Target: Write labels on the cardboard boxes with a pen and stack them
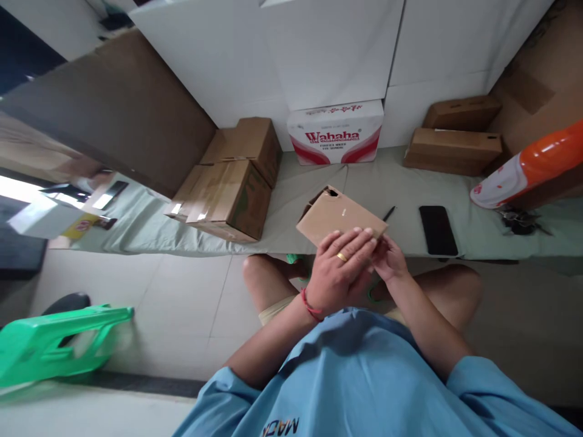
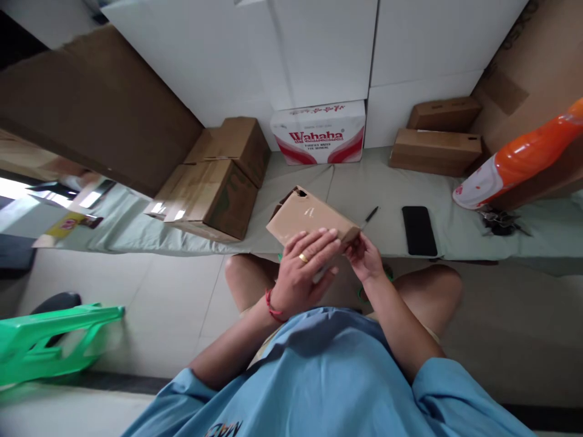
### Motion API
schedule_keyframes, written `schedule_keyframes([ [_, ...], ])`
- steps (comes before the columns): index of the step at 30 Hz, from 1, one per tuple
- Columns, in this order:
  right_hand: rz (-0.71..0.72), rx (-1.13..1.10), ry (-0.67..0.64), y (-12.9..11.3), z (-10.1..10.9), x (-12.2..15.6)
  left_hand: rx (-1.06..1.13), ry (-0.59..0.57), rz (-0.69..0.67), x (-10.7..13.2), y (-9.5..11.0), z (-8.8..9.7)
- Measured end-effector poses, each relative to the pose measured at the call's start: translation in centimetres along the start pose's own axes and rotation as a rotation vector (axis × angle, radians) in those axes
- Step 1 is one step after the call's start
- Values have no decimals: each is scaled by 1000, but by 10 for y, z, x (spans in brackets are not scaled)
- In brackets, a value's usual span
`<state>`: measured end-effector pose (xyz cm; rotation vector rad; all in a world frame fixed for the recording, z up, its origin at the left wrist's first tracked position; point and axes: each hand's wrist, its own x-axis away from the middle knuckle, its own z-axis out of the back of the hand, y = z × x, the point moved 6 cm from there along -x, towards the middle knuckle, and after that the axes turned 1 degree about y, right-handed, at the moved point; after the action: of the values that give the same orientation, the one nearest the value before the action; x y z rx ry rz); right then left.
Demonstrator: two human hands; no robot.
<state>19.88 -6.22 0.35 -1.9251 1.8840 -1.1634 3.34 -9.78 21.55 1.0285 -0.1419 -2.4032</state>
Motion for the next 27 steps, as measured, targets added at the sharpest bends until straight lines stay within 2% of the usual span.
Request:
schedule_keyframes([
  [5,3,328,29,18,-6,5,-45,135,300,-6,-58,24],
  [7,-12,541,27,23,-5,7,-113,166,422,-4,-79,27],
  [9,-20,792,31,16,0,5,-165,126,458,-3,-90,22],
  [11,17,1062,67,-6,8,-1,-180,30,403,-3,-90,13],
  [15,198,1576,203,-79,17,-23,-81,-165,225,-15,-70,-1],
  [18,213,1889,177,-113,15,-49,-65,-228,215,-31,-62,-4],
  [22,147,2148,40,-121,11,-78,-124,-274,253,-44,-66,-10],
  [27,188,2198,-29,-125,5,-89,-154,-291,233,-39,-70,-15],
])
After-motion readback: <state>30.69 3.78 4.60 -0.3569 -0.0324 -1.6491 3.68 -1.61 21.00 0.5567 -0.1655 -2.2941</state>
